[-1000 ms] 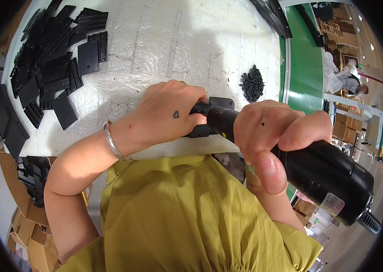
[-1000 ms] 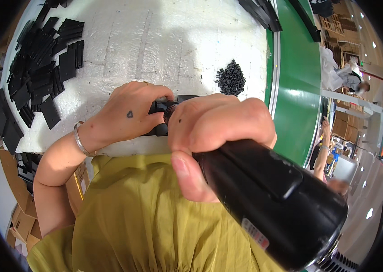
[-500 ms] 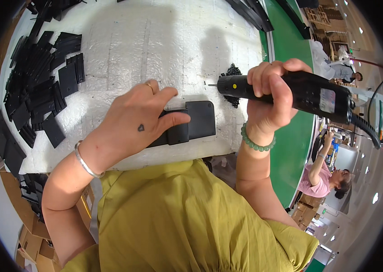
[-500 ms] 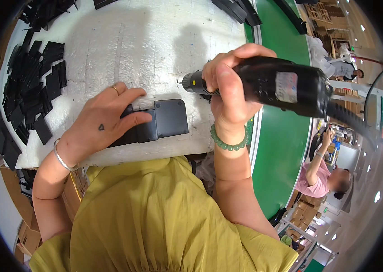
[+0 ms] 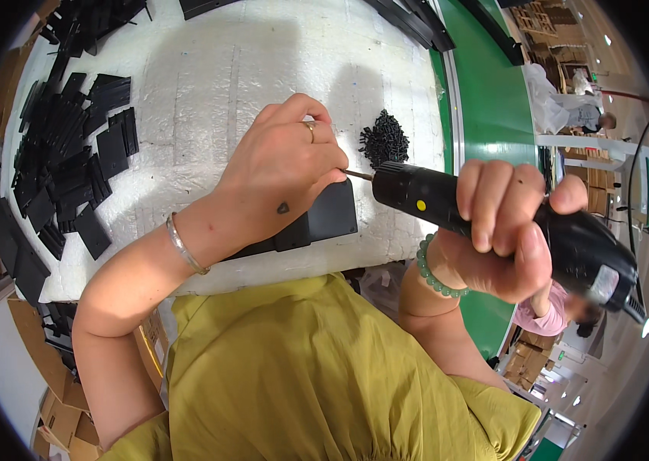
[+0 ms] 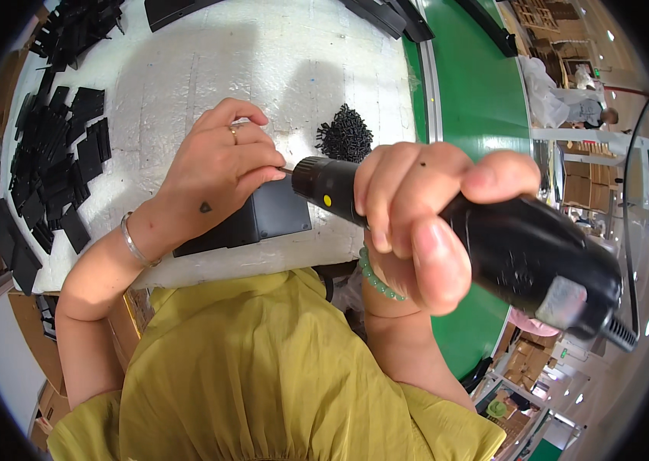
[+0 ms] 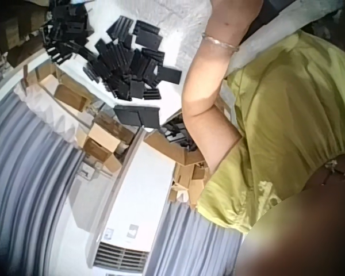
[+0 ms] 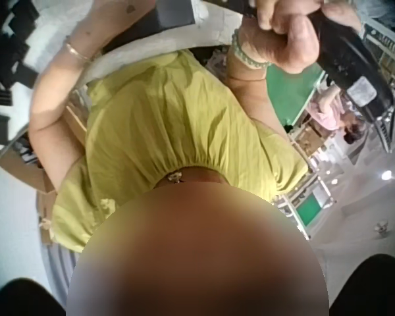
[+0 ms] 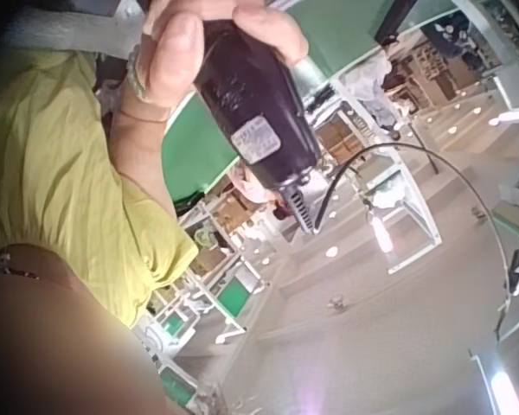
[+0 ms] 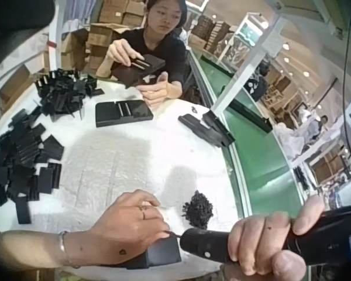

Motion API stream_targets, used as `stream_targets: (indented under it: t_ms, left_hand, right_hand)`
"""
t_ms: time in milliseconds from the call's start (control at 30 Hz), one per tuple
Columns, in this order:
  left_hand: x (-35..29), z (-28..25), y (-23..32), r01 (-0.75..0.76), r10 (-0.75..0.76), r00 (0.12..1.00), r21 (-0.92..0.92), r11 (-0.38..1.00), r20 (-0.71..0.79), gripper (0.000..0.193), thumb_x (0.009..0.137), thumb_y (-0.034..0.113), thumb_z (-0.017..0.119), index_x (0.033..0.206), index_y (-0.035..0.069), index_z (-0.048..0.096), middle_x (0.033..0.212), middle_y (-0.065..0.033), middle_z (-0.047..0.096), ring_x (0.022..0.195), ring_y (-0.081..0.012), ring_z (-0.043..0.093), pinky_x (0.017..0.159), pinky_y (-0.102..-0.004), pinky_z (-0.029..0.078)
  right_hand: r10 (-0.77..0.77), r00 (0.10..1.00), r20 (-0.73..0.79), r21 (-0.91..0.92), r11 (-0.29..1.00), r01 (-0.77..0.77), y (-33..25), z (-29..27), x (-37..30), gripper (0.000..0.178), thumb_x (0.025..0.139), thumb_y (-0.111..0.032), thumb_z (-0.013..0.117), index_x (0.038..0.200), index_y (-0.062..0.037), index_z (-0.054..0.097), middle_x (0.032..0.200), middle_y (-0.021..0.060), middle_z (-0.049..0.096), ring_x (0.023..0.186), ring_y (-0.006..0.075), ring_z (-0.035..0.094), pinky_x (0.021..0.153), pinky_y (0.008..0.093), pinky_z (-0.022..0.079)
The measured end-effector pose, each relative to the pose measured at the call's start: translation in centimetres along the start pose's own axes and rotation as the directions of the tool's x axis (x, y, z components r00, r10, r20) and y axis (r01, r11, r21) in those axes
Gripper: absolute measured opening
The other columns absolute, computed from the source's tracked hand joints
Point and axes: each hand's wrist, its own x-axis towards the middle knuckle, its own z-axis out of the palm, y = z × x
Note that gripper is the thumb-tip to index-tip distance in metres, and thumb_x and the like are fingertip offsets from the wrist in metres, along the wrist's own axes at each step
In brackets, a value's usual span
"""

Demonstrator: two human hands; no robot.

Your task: Assembling small black plastic components using an electric screwdriver at a factory workstation.

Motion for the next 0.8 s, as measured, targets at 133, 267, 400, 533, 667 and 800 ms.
stream_targets:
  t_ms: [133,267,400,533,667,800]
  left_hand:
    - [-0.3,-0.2,0.5,0.003,-0.011,0.997,-0.105,0.995,-0.082,0.011,0.067,0.01,0.072,0.074,0.006,0.064,0.071,-0.0041,0.059,0.091,-0.0253,0.054,0.077,-0.0357,0.044]
    - [-1.0,-0.9,1.2,0.0,-0.017,0.998,-0.245,0.97,-0.068,0.01,0.067,0.004,0.071,0.074,0.005,0.064,0.068,-0.0056,0.059,0.09,-0.0267,0.056,0.075,-0.0341,0.046]
    - [-1.9,-1.6,1.1,-0.004,0.009,1.0,-0.231,0.973,0.021,0.025,0.067,0.0,0.07,0.091,0.004,0.065,0.079,-0.0071,0.063,0.096,-0.0281,0.056,0.076,-0.0342,0.046]
    - [-1.7,-2.8,1.6,0.156,-0.162,0.98,-0.062,0.986,-0.111,0.046,0.071,0.005,0.069,0.115,0.007,0.057,0.092,-0.0085,0.062,0.094,-0.0288,0.055,0.079,-0.0354,0.046]
    - [-3.7,-4.1,1.5,0.43,-0.431,0.898,0.024,0.902,0.091,0.053,0.077,0.018,0.067,0.126,0.01,0.048,0.096,-0.012,0.06,0.087,-0.0298,0.056,0.077,-0.0365,0.045]
    - [-4.8,-3.0,1.8,0.427,-0.447,0.85,0.132,0.895,0.28,0.046,0.076,0.028,0.069,0.116,0.01,0.054,0.087,-0.0129,0.06,0.082,-0.0305,0.057,0.071,-0.0368,0.045]
  right_hand:
    - [0.003,0.997,0.083,0.0,1.0,-0.003,-1.1,0.3,0.2,0.029,0.074,-0.009,0.055,0.102,-0.0116,0.045,0.058,-0.0066,0.047,0.05,0.0052,0.046,0.053,0.0211,0.037]
    - [-0.01,0.992,0.127,0.016,1.0,0.008,-1.7,0.5,0.3,0.028,0.071,-0.008,0.057,0.097,-0.0119,0.047,0.054,-0.0077,0.05,0.046,0.0037,0.048,0.049,0.0169,0.04]
    - [-0.014,0.985,0.174,-0.022,1.0,0.018,-1.7,1.3,-0.2,0.028,0.072,-0.008,0.059,0.096,-0.0134,0.045,0.054,-0.0072,0.051,0.047,0.0038,0.05,0.049,0.0167,0.041]
    - [0.129,0.978,0.166,-0.188,0.977,-0.097,-1.2,1.8,-1.1,0.032,0.074,-0.009,0.062,0.098,-0.0156,0.042,0.053,-0.0067,0.05,0.045,0.0059,0.049,0.046,0.0171,0.04]
    - [0.183,0.966,0.182,-0.077,0.982,-0.172,-0.4,2.9,-2.6,0.033,0.076,-0.009,0.066,0.095,-0.017,0.041,0.052,-0.0068,0.049,0.041,0.0062,0.047,0.039,0.0183,0.037]
    - [0.232,0.945,0.232,-0.119,0.971,-0.209,-0.4,3.6,-3.0,0.035,0.077,-0.015,0.07,0.094,-0.0172,0.04,0.052,-0.0068,0.049,0.04,0.0066,0.046,0.038,0.0195,0.037]
